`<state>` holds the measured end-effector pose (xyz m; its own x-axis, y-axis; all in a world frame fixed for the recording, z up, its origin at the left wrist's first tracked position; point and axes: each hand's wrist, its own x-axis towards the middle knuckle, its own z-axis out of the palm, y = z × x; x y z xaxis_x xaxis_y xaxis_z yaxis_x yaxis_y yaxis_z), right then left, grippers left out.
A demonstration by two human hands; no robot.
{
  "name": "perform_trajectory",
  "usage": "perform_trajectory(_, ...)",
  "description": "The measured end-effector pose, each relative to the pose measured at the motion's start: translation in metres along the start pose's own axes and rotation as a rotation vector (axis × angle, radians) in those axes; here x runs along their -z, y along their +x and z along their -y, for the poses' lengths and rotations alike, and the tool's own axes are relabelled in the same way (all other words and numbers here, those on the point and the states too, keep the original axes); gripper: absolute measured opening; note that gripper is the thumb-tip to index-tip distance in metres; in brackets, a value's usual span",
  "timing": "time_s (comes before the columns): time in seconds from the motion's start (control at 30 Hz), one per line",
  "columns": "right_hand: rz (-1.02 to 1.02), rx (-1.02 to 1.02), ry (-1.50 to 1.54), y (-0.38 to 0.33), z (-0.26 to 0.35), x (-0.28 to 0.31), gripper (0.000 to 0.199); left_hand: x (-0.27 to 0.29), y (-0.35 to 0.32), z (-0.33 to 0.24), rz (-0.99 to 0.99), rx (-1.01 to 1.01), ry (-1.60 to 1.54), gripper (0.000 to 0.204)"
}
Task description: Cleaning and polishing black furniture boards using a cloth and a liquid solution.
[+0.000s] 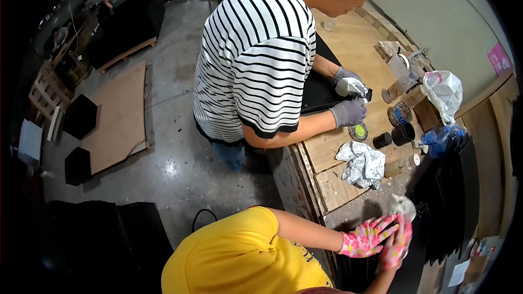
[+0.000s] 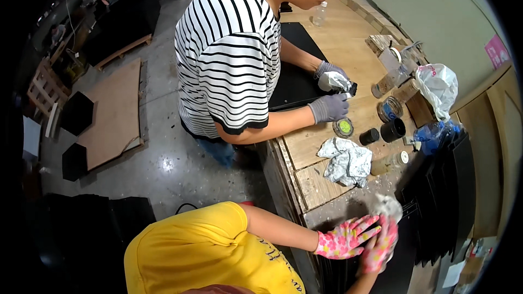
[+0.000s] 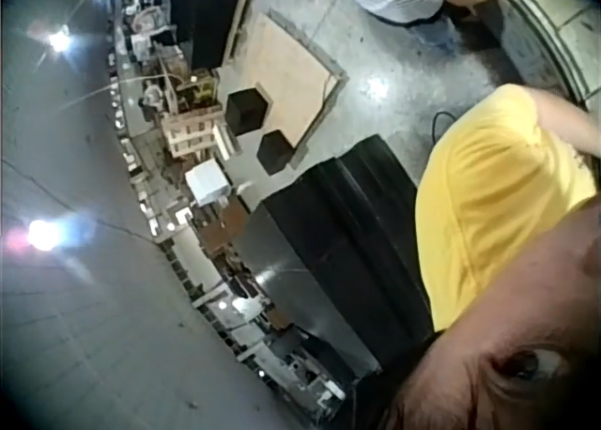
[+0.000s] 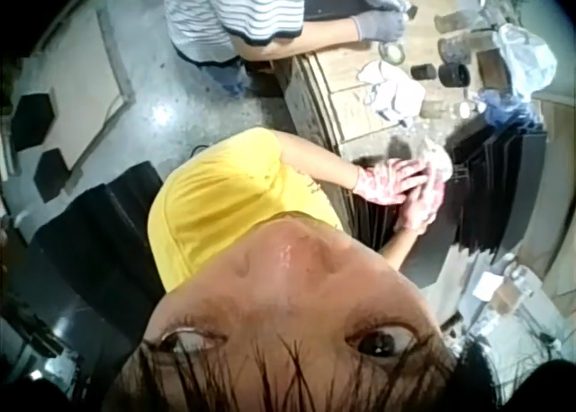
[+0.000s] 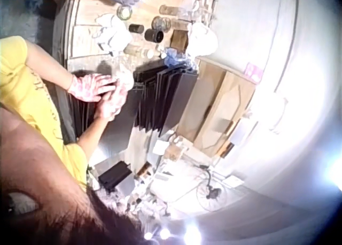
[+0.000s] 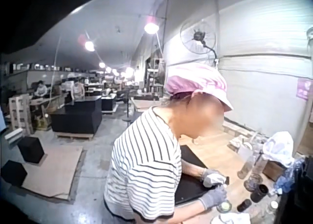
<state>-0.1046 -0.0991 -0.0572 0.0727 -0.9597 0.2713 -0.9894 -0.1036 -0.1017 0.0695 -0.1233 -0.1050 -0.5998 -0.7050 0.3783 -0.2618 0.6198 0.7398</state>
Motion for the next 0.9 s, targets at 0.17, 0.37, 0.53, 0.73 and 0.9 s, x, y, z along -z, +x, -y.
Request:
perform_trajectory(0.17,-0.155,-0.286,0.172,-0.118,-0.075,0.033,0.050,0.013,-0.004,-0.004,0.104,-0.072,0.008,0.093)
perform_trajectory(0.37,-0.094,-0.609,0.175,-0.070,-0.090,0.047,0.051,0.013,-0.005,-0.008,0.009,-0.102,0.176,0.094)
perform_trajectory(0.53,-0.052,-0.306,0.390,-0.080,0.051,0.004,0.045,0.022,-0.010,-0.012,-0.195,-0.242,0.219,0.101)
perform_trajectory(0.73,-0.183,-0.141,0.115,-0.156,-0.051,0.056,0.043,0.033,-0.029,-0.020,-0.210,-0.343,0.178,0.098)
perform_trajectory(0.9,-0.187,-0.428,0.150,-0.132,-0.065,0.055,0.043,0.038,-0.027,-0.032,-0.152,-0.218,0.101,0.096)
